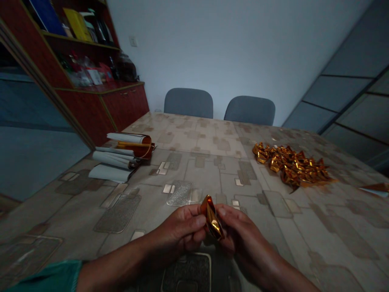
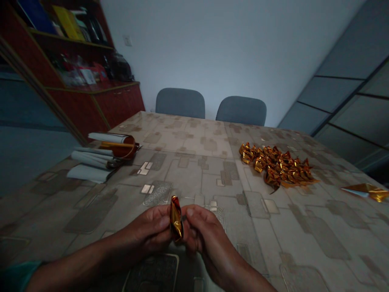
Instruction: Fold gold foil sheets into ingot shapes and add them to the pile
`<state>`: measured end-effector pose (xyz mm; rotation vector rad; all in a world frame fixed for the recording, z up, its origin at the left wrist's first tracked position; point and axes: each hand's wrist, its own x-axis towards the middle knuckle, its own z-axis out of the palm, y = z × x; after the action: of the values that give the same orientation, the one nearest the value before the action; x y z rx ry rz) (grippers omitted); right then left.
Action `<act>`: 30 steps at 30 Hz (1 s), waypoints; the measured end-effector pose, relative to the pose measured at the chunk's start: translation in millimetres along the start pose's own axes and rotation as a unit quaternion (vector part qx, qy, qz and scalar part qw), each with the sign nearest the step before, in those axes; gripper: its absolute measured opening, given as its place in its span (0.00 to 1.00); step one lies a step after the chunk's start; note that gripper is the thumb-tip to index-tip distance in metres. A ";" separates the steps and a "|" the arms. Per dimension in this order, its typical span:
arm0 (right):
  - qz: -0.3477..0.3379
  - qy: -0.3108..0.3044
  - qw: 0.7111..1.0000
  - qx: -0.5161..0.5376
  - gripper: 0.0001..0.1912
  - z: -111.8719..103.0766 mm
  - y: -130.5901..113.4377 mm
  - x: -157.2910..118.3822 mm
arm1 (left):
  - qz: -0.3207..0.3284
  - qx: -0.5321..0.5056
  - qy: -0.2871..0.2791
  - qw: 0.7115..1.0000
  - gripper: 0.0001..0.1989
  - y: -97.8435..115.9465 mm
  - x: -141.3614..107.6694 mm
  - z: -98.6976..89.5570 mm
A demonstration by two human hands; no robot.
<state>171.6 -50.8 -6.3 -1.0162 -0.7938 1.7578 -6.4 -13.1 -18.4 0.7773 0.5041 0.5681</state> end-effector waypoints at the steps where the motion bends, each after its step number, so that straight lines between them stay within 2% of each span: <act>1: 0.018 -0.007 1.000 0.008 0.20 -0.6 -0.5 0.2 | -0.006 0.001 -0.012 1.000 0.23 0.6 -0.3 -0.1; 8: 0.076 -0.044 0.996 0.032 0.19 -1.7 -4.6 -1.3 | -0.014 0.022 -0.064 0.998 0.23 1.9 -0.2 -2.3; 12: 0.086 -0.055 0.994 0.033 0.21 -4.0 -3.0 -2.0 | -0.024 0.041 -0.065 0.997 0.24 4.1 -1.1 -3.5; 17: 0.098 -0.077 0.992 0.036 0.19 -7.3 1.5 -3.0 | -0.038 0.063 -0.033 0.997 0.24 4.5 -3.1 -7.1; 22: 0.099 -0.084 0.990 0.060 0.15 -5.8 1.0 -4.4 | -0.044 0.057 -0.057 0.996 0.24 8.0 -3.1 -3.8; 30: 0.103 -0.081 0.989 0.068 0.19 -5.7 -1.4 -3.2 | -0.045 0.053 -0.068 0.995 0.24 8.0 -3.1 -1.3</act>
<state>178.0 -52.8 -6.7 -0.8973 -0.6761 2.0640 -11.8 -9.8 -12.4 0.8837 0.4447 0.4035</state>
